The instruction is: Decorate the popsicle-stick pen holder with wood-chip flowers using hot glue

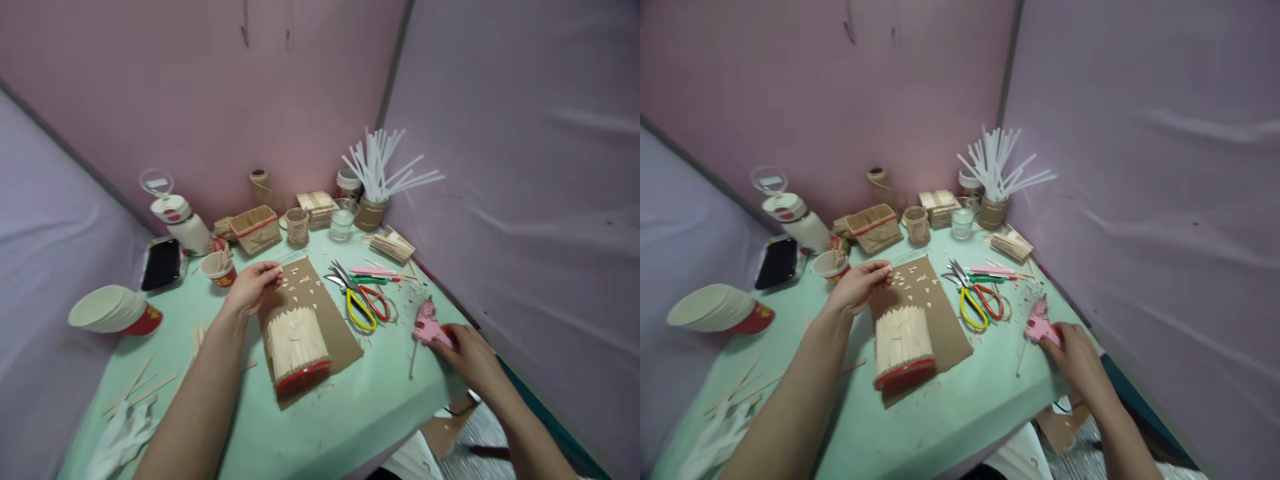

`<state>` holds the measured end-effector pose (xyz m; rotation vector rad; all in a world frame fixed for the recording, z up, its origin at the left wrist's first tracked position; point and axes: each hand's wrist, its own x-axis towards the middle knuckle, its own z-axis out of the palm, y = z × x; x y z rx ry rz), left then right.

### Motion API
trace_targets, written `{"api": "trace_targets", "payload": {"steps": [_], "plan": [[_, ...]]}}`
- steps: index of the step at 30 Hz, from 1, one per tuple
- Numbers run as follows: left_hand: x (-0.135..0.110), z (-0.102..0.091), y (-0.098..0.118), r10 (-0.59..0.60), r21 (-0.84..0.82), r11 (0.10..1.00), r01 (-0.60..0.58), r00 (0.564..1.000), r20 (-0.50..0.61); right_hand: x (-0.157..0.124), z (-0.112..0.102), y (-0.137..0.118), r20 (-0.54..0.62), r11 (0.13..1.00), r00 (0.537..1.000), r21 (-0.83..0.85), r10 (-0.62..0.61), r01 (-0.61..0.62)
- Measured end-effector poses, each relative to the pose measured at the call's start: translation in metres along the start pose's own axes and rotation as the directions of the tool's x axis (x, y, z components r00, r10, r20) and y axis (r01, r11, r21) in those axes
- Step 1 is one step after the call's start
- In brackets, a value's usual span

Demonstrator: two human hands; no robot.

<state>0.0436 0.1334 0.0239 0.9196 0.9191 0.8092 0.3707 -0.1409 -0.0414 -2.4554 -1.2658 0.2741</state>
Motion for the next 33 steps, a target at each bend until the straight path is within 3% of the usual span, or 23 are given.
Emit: {"api": "trace_targets", "payload": {"steps": [4, 7, 10, 14, 16, 21, 27, 33], "plan": [[0.001, -0.002, -0.001, -0.014, -0.022, 1.0, 0.015, 1.0, 0.022, 0.001, -0.019, -0.023, -0.068, 0.969, 0.998, 0.245, 0.017, 0.0], [-0.001, -0.001, -0.001, -0.014, -0.036, 0.999, 0.015, 0.999, 0.029, -0.001, -0.027, -0.058, -0.053, 0.872, 0.998, 0.489, 0.025, 0.004], [-0.004, 0.002, -0.002, -0.021, -0.053, 0.998, 0.024, 0.998, 0.052, -0.003, -0.019, -0.098, 0.003, 0.739, 1.0, 0.674, 0.013, -0.012], [-0.009, 0.009, -0.005, -0.027, -0.072, 0.997, 0.033, 0.996, 0.088, -0.006, 0.005, -0.147, 0.078, 0.493, 0.989, 0.87, -0.124, -0.007], [-0.011, 0.011, -0.008, -0.036, -0.067, 0.997, 0.044, 0.993, 0.113, -0.008, 0.013, -0.166, 0.119, 0.434, 0.975, 0.901, -0.187, -0.027], [-0.011, 0.012, -0.01, -0.06, -0.058, 0.996, 0.071, 0.984, 0.17, -0.009, 0.018, -0.187, 0.167, 0.463, 0.965, 0.885, -0.205, -0.055], [-0.014, 0.012, -0.01, -0.068, -0.043, 0.996, 0.078, 0.978, 0.197, -0.01, 0.024, -0.186, 0.195, 0.545, 0.961, 0.836, -0.196, -0.059], [-0.016, 0.013, -0.01, -0.025, -0.024, 0.999, 0.031, 0.978, 0.206, -0.012, 0.026, -0.184, 0.154, 0.622, 0.965, 0.783, -0.213, 0.013]]}}
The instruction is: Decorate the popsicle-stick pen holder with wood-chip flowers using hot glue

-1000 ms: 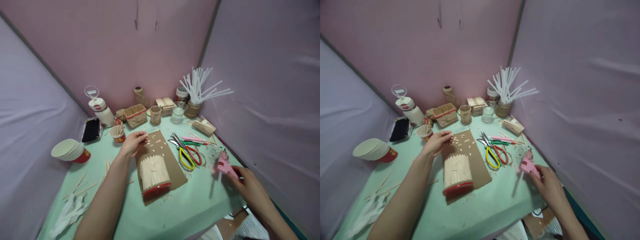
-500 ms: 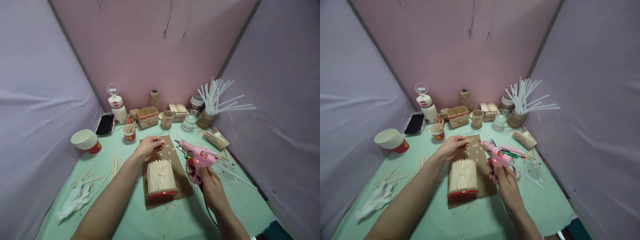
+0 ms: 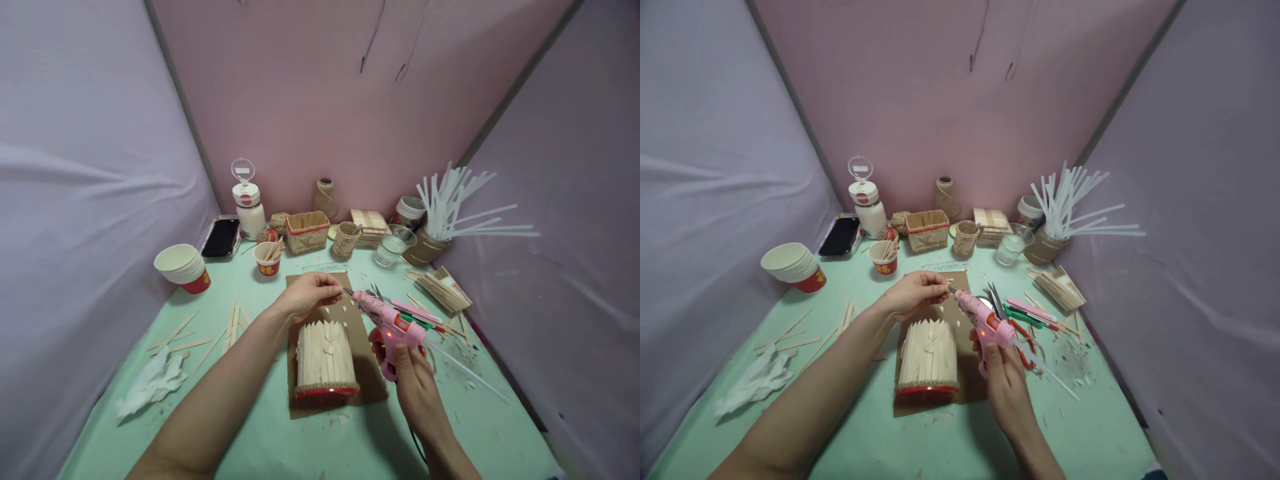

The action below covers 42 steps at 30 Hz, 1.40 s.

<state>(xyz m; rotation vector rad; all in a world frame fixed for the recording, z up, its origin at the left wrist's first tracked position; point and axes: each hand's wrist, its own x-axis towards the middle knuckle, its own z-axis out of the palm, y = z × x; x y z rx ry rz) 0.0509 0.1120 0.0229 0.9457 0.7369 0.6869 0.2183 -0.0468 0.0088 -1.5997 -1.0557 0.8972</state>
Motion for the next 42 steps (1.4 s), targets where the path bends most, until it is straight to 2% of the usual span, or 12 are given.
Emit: {"api": "trace_targets", "payload": {"steps": [12, 21, 28, 42], "plan": [[-0.0005, 0.0013, 0.0021, 0.009, 0.017, 1.0, -0.009, 1.0, -0.003, -0.0006, 0.0, -0.0019, 0.01, 0.997, 1.0, -0.077, -0.009, 0.01], [-0.0019, 0.002, 0.0036, 0.008, 0.022, 1.0, -0.008, 1.0, -0.021, -0.0006, 0.0006, -0.0007, 0.012, 0.999, 1.0, -0.049, 0.011, -0.01], [-0.0013, 0.0018, 0.0031, 0.027, 0.026, 0.999, -0.027, 1.0, -0.016, -0.0005, 0.0002, 0.0004, 0.006, 0.997, 1.0, -0.079, -0.022, 0.022], [-0.0017, 0.0019, 0.0032, 0.011, 0.025, 1.0, -0.011, 1.0, -0.01, -0.0014, -0.0003, 0.0006, 0.047, 0.996, 0.999, -0.088, 0.01, -0.006]]}}
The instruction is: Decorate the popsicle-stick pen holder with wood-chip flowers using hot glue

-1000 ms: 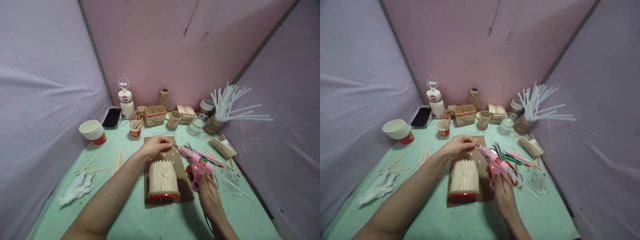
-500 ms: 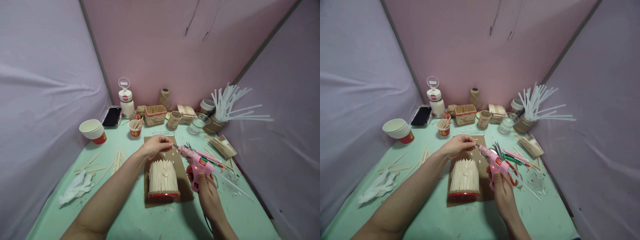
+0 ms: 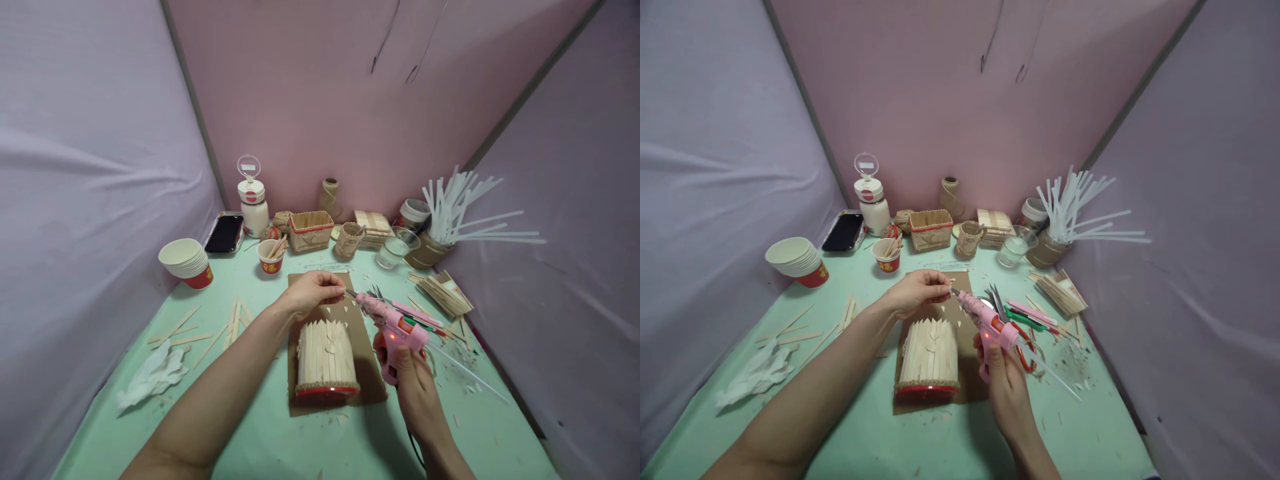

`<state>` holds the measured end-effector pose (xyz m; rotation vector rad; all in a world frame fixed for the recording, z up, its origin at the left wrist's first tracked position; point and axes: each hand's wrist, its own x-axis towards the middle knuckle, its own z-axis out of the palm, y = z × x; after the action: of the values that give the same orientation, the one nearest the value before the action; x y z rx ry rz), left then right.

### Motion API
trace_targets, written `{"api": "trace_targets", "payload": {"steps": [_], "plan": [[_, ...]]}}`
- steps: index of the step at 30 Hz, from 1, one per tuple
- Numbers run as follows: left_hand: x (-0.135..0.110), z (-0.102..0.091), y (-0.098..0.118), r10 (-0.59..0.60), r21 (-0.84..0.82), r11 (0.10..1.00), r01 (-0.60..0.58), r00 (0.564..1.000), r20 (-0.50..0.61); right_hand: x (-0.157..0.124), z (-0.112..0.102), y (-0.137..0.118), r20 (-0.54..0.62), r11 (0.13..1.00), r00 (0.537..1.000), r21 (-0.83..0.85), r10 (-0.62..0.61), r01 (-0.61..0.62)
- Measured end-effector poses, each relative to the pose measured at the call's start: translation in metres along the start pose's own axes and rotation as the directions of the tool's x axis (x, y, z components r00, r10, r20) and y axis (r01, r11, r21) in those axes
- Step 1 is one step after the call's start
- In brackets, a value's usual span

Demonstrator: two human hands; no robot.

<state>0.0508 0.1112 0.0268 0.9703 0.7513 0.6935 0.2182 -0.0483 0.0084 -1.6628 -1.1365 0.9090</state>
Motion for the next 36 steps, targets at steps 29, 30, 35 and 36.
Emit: {"api": "trace_targets", "payload": {"steps": [29, 30, 35, 36], "plan": [[0.002, -0.01, 0.007, 0.181, 0.156, 0.974, -0.162, 0.976, -0.119, -0.006, -0.058, 0.026, -0.138, 0.902, 0.978, -0.424, -0.154, 0.082], [0.002, -0.012, 0.009, 0.199, 0.182, 0.968, -0.174, 0.971, -0.133, -0.005, -0.072, 0.034, -0.142, 0.851, 0.974, -0.518, -0.177, 0.079], [0.002, -0.024, 0.017, 0.213, 0.255, 0.953, -0.163, 0.96, -0.18, -0.008, -0.132, 0.096, -0.21, 0.452, 0.97, -0.882, -0.122, -0.135], [0.002, -0.025, 0.018, 0.212, 0.259, 0.952, -0.16, 0.96, -0.184, -0.01, -0.14, 0.108, -0.226, 0.379, 0.971, -0.908, -0.081, -0.18]]}}
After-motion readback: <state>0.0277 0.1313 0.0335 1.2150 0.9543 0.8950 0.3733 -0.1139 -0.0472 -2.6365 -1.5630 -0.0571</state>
